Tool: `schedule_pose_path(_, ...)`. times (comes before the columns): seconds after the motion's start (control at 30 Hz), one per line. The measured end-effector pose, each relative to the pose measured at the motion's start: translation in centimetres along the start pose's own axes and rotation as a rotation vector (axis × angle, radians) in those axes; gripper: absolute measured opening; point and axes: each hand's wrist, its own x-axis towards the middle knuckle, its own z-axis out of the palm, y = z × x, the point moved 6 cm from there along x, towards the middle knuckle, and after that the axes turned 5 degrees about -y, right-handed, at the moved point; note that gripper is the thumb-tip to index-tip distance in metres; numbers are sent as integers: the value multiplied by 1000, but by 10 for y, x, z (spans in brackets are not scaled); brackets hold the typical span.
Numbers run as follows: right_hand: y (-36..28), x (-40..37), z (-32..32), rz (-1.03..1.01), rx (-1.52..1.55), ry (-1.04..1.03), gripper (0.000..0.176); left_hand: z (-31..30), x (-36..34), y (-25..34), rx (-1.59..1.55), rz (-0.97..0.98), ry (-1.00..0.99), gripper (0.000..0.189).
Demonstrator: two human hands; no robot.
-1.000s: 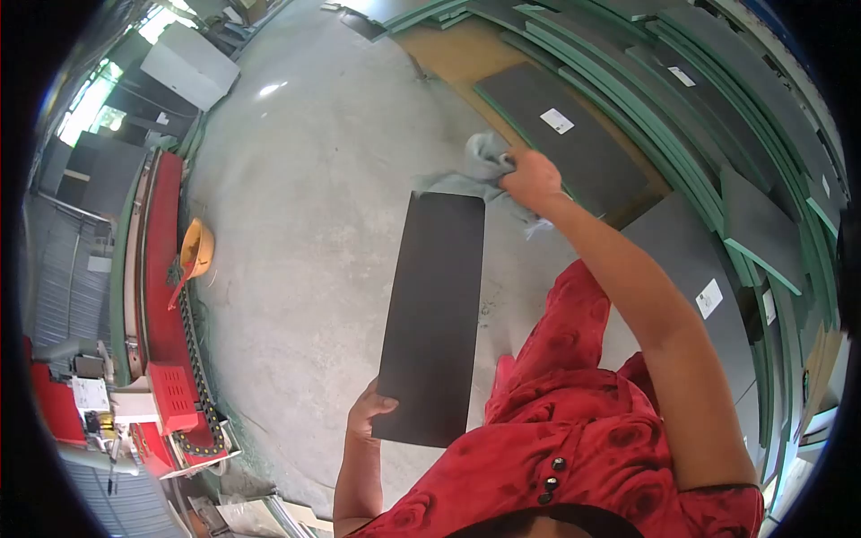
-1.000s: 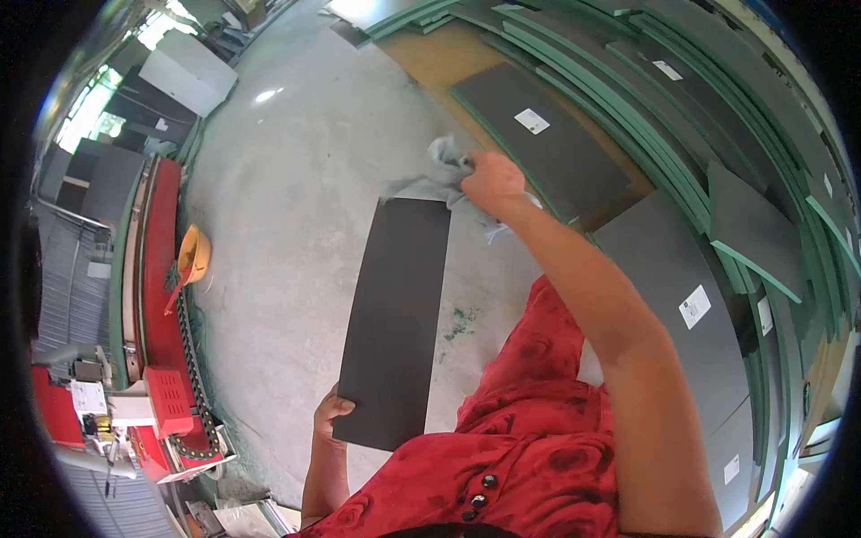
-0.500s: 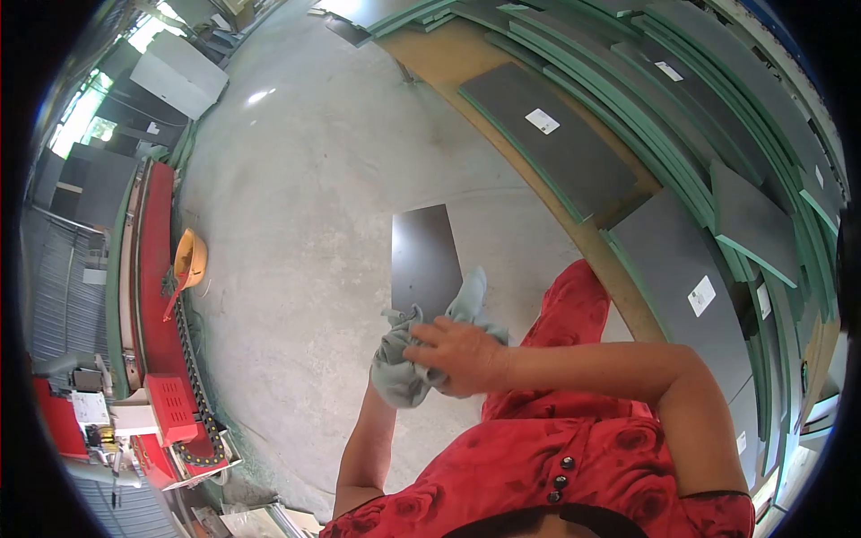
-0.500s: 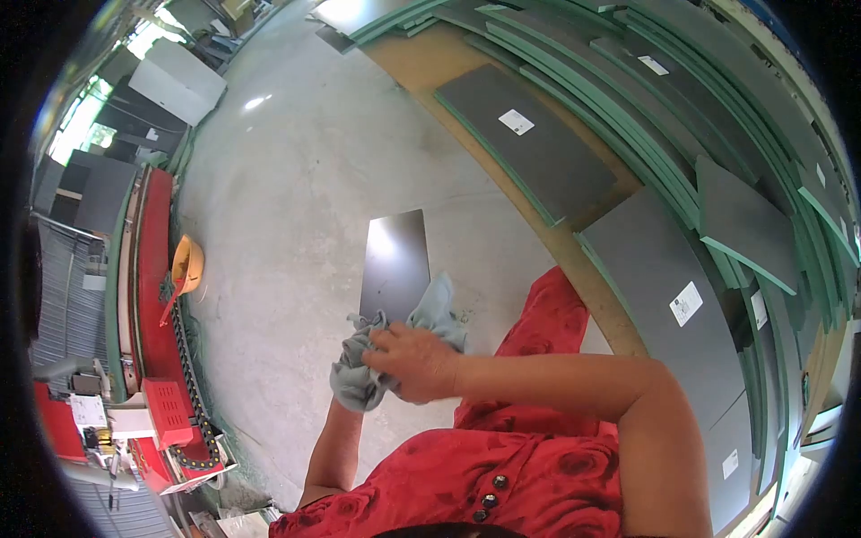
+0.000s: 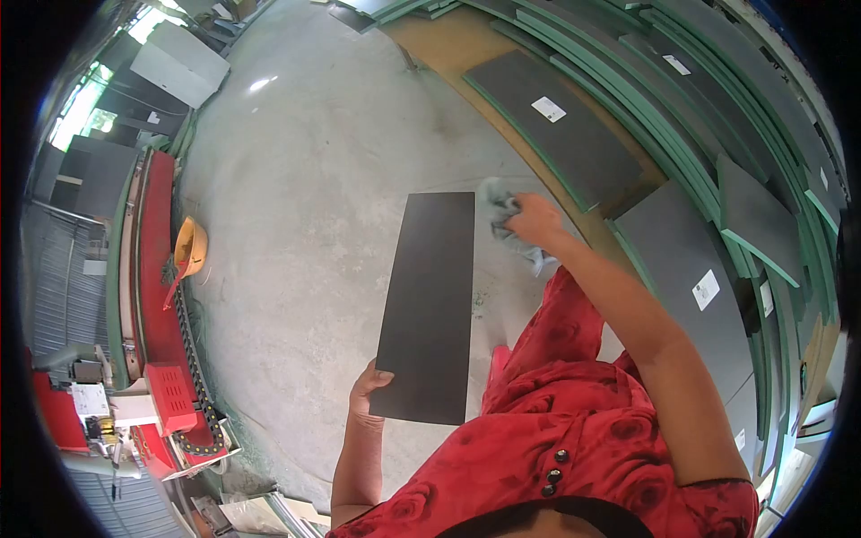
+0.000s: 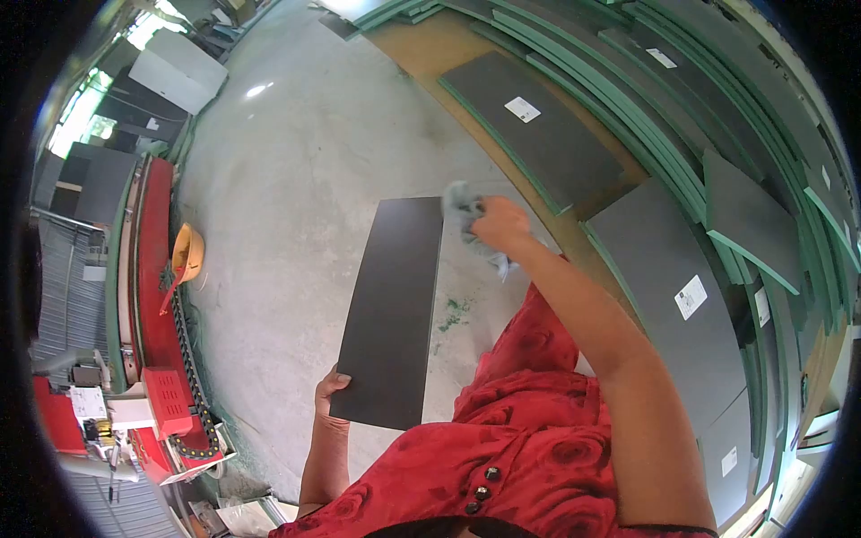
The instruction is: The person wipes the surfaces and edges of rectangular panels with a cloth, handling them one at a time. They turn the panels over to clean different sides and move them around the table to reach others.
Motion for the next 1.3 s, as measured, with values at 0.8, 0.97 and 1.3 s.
schedule_pose_path(0.8,-35,-84,61,51,1119,-709,24,45,31,65,1260,86,178,89)
schedule_pose_path(0.97,-39,-83,72,170,1092,-706,24,146,21,18,2212,283,-150,82)
schedule_pose_path(1.3,-49,-88,54,256,820,-642,38,123,38,-23,1984,522,-126,75)
